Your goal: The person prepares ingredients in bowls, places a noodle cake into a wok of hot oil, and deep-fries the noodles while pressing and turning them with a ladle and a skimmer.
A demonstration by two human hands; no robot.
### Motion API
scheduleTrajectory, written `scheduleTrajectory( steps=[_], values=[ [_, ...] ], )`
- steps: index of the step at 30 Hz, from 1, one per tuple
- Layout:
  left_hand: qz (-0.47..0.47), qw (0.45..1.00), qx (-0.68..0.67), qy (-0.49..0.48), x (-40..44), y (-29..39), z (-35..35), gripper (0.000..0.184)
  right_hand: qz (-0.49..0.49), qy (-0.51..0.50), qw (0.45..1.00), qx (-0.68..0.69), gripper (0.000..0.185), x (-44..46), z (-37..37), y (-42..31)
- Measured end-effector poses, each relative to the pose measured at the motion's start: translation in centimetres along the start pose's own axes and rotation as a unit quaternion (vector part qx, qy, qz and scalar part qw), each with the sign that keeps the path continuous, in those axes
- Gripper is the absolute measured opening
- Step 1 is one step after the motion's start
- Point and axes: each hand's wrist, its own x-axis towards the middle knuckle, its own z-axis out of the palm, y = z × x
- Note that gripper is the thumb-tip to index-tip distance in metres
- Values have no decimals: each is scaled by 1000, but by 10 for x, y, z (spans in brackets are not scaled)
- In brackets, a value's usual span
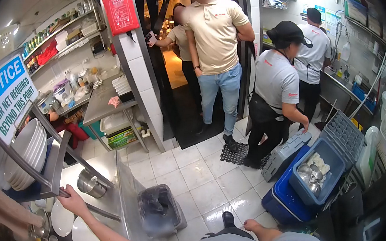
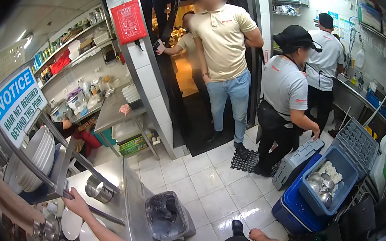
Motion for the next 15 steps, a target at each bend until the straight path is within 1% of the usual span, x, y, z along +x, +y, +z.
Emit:
scheduleTrajectory(
  steps=[7,15],
  values=[
    [9,1000,1,9,1,-4,3,33,-2,-14,999,-35,29,-2,-6,3],
    [-2,1000,7,21,-4,13,1,33,-10,1,999,-33,27,1,-19,-10]
  ],
)
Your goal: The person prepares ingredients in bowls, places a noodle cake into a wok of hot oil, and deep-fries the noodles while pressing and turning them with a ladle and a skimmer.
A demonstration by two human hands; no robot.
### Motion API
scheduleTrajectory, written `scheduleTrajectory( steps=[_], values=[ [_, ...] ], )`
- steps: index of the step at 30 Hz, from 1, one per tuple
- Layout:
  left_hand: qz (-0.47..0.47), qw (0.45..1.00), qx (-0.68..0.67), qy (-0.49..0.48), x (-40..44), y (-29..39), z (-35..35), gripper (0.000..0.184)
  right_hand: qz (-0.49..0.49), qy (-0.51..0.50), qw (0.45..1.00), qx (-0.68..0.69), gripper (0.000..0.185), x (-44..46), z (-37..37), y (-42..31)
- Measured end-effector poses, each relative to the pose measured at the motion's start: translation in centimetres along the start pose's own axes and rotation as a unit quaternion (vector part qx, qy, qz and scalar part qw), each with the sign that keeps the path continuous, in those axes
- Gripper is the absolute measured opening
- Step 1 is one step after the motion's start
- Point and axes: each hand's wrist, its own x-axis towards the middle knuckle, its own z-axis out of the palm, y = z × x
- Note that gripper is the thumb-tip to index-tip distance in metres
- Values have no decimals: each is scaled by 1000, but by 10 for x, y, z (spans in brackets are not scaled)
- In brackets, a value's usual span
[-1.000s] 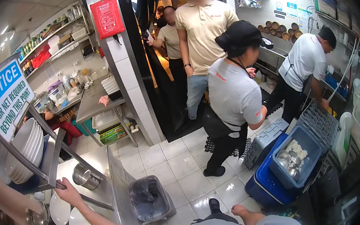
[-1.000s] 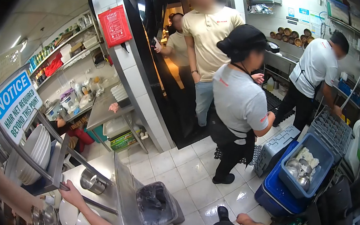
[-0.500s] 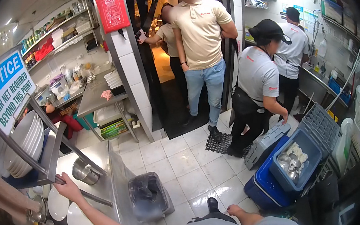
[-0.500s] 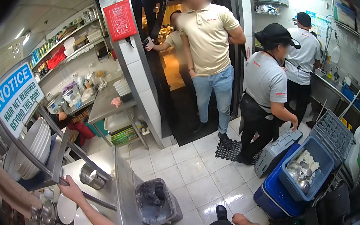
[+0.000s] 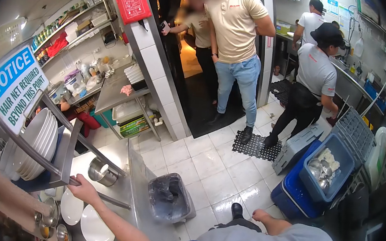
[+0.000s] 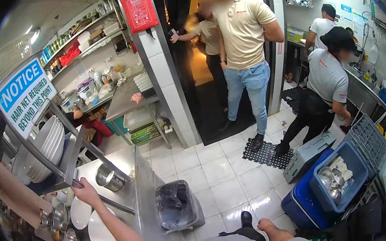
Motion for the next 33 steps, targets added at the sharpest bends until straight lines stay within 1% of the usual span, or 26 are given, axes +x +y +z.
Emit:
scheduleTrajectory(
  steps=[1,4,5,8,9,10,12,14,16,17,18,19,20,21,22,23,24,25,26,27,28,29,30,31,32,33],
  values=[
    [7,1000,-2,10,1,-4,2,33,6,13,1000,16,27,-1,0,-2],
    [31,999,-29,28,3,-20,7,34,-21,9,999,-23,27,6,0,-8],
    [19,999,-13,25,0,-11,5,34,-23,9,1000,-17,28,10,3,-7],
    [42,998,-30,41,1,-15,8,34,-24,17,999,-36,32,11,8,-5],
    [29,999,-19,26,1,-18,6,33,-14,17,999,-23,31,9,10,-4],
    [32,999,-19,23,4,-23,6,32,-11,-13,1000,-8,32,8,10,-3],
    [31,999,-18,19,4,-30,8,31,-2,24,1000,18,33,-3,15,-1],
    [33,998,-39,20,1,-23,9,30,17,21,998,54,41,-21,12,0],
    [25,999,-43,16,0,-21,7,30,24,8,998,57,41,-10,15,14],
    [47,997,-64,14,1,-31,8,37,35,-10,998,55,40,-8,20,20],
    [-11,998,-37,-40,-9,1,-8,49,47,-31,997,52,40,-15,26,25],
    [40,998,38,-17,-20,-12,-9,55,42,-50,994,86,37,-21,27,38],
    [91,990,106,10,-31,-23,-6,62,34,-59,996,58,34,-30,37,43],
    [175,979,107,15,-51,-12,-22,67,18,-46,998,29,31,-17,23,41],
    [251,963,89,42,-82,8,-22,73,-4,-3,1000,-2,29,24,-28,34],
    [244,965,94,25,-116,13,-22,80,-17,29,999,-28,27,49,-61,34],
    [250,962,100,-47,-158,24,-32,80,-19,19,998,-50,26,37,-35,47],
    [160,966,3,-201,-202,25,-37,80,-21,5,997,-71,25,22,-6,57],
    [98,940,-8,-328,-248,18,-36,70,-26,1,995,-91,26,18,9,63],
    [164,824,46,-540,-261,48,-47,58,-19,7,998,-63,27,12,4,59],
    [209,669,59,-711,-299,25,-46,49,-47,2,997,-56,28,13,-3,55],
    [241,494,33,-835,-349,-18,-47,56,-75,-3,996,-49,28,12,-6,47],
    [213,355,20,-910,-381,-23,-55,58,-126,47,990,-52,29,17,-3,39],
    [176,343,42,-922,-387,15,-71,56,-149,75,984,64,33,10,-6,27],
    [178,384,37,-905,-407,13,-79,56,-172,72,972,145,37,-18,-24,2],
    [179,426,33,-886,-429,4,-89,56,-162,3,955,249,38,-40,-40,-23]
  ],
)
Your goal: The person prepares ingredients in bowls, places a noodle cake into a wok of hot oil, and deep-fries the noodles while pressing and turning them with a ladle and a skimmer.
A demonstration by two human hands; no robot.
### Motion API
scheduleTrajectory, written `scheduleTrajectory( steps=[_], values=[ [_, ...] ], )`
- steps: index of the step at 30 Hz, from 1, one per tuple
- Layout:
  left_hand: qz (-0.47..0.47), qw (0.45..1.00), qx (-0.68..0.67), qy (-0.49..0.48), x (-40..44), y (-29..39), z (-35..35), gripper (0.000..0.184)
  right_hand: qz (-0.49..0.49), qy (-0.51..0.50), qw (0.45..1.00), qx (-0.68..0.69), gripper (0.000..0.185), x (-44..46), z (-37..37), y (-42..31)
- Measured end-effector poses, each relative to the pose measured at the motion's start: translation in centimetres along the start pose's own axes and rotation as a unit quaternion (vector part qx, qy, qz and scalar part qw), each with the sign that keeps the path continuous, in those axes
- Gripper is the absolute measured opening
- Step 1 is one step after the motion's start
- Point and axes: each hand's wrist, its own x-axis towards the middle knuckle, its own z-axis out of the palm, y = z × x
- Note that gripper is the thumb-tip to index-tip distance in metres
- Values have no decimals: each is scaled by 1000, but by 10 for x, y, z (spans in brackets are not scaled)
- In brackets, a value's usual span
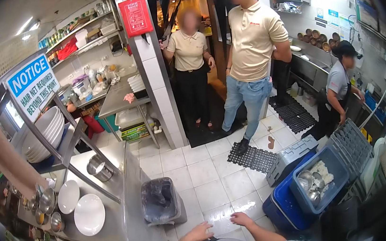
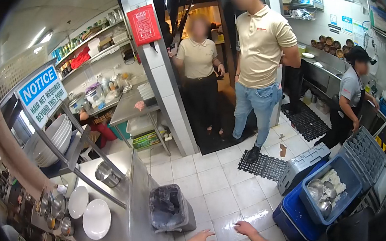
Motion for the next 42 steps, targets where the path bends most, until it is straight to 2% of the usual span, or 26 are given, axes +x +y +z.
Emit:
scheduleTrajectory(
  steps=[1,2,5,7,8,9,10,11,13,15,16,19,22,25,28,31,35,38,41,42],
  values=[
    [-4,999,0,48,3,2,16,55,-35,-17,998,48,43,-7,2,-25],
    [0,999,10,38,1,10,20,56,-54,-31,993,104,39,-23,2,-57],
    [29,985,-82,147,-10,30,19,56,-179,-55,969,161,32,-55,6,-122],
    [-29,953,-245,178,-10,29,24,54,-237,-66,949,197,30,-77,10,-158],
    [-58,924,-324,192,-12,29,26,52,-272,-60,945,169,30,-90,10,-175],
    [-70,842,-502,185,-17,35,22,51,-309,-53,939,140,29,-102,10,-191],
    [-78,727,-660,172,-22,43,13,49,-346,-45,931,111,29,-113,14,-203],
    [-79,585,-792,155,-26,46,7,48,-401,-40,912,81,32,-121,22,-210],
    [3,505,-851,144,-29,37,-5,51,-509,-29,860,17,37,-133,36,-222],
    [78,397,-900,163,-49,77,-41,55,-567,21,823,-40,42,-152,48,-246],
    [138,421,-878,179,-52,72,-43,63,-593,49,801,-66,44,-158,55,-254],
    [196,442,-843,237,-68,76,-48,68,-586,47,806,-63,54,-157,71,-266],
    [204,444,-815,312,-94,84,-53,73,-586,69,802,-100,63,-164,84,-291],
    [216,482,-780,335,-132,89,-57,74,-606,87,786,-83,57,-166,108,-312],
    [243,556,-715,349,-163,84,-50,75,-620,99,774,-80,52,-170,125,-324],
    [246,584,-682,364,-186,82,-43,72,-590,85,799,-80,51,-173,136,-340],
    [229,606,-647,402,-201,70,-33,75,-596,96,797,-26,45,-177,155,-352],
    [268,663,-620,322,-209,51,-21,74,-580,98,807,41,44,-176,161,-360],
    [263,778,-455,345,-204,44,-17,80,-526,52,838,137,46,-168,158,-362],
    [260,809,-394,350,-201,43,-17,82,-492,19,846,203,55,-157,158,-359]
  ],
)
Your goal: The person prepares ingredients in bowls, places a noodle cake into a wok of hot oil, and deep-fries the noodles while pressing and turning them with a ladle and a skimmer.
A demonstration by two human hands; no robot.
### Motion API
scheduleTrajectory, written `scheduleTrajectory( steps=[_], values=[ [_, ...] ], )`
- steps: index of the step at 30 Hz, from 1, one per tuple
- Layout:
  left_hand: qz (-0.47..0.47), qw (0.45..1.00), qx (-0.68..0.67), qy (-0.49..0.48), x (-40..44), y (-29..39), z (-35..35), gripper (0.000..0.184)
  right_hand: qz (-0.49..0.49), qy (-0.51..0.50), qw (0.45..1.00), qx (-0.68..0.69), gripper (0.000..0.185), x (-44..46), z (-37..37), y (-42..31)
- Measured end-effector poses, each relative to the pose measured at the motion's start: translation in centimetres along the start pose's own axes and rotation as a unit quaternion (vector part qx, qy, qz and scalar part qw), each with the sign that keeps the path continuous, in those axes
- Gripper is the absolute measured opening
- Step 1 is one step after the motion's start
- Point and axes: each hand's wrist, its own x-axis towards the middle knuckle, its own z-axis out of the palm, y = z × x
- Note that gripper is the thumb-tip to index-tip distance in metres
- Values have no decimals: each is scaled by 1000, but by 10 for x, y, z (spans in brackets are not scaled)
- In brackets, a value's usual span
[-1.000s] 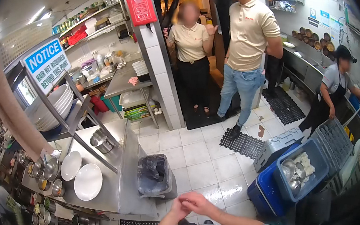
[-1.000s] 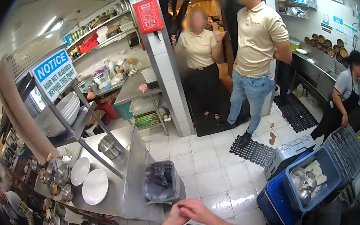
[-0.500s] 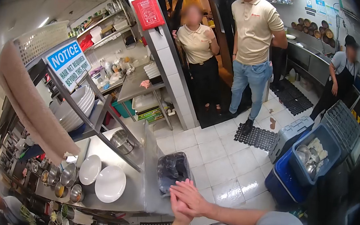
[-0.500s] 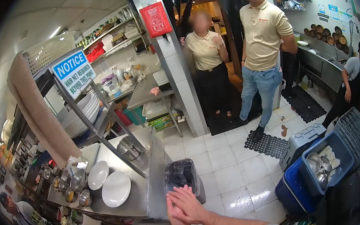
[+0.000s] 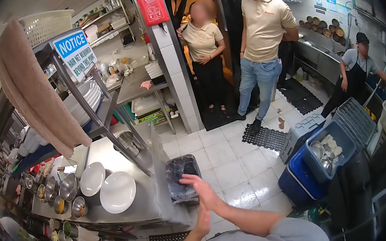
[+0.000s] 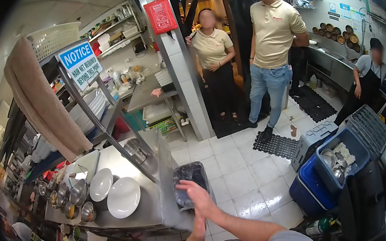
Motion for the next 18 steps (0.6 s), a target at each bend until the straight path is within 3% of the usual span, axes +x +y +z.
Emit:
scheduleTrajectory(
  steps=[3,4,5,7,10,13,16,18],
  values=[
    [44,979,192,-60,17,0,7,90,243,64,935,252,64,8,-14,7],
    [88,968,231,-44,25,2,11,98,285,60,918,271,75,7,-22,4],
    [111,950,287,-53,28,-2,11,98,322,48,877,353,72,4,-29,11],
    [152,903,396,-72,34,-19,6,100,388,23,770,506,70,-4,-44,40],
    [175,907,374,-84,45,-26,4,91,370,-38,718,589,69,-18,-56,64],
    [177,893,412,-45,51,-27,14,87,397,6,791,465,68,-16,-62,71],
    [92,843,530,-16,57,-35,20,83,414,50,849,325,70,1,-84,67],
    [-35,881,471,-20,46,-63,12,77,284,24,928,242,78,21,-104,36]
  ],
)
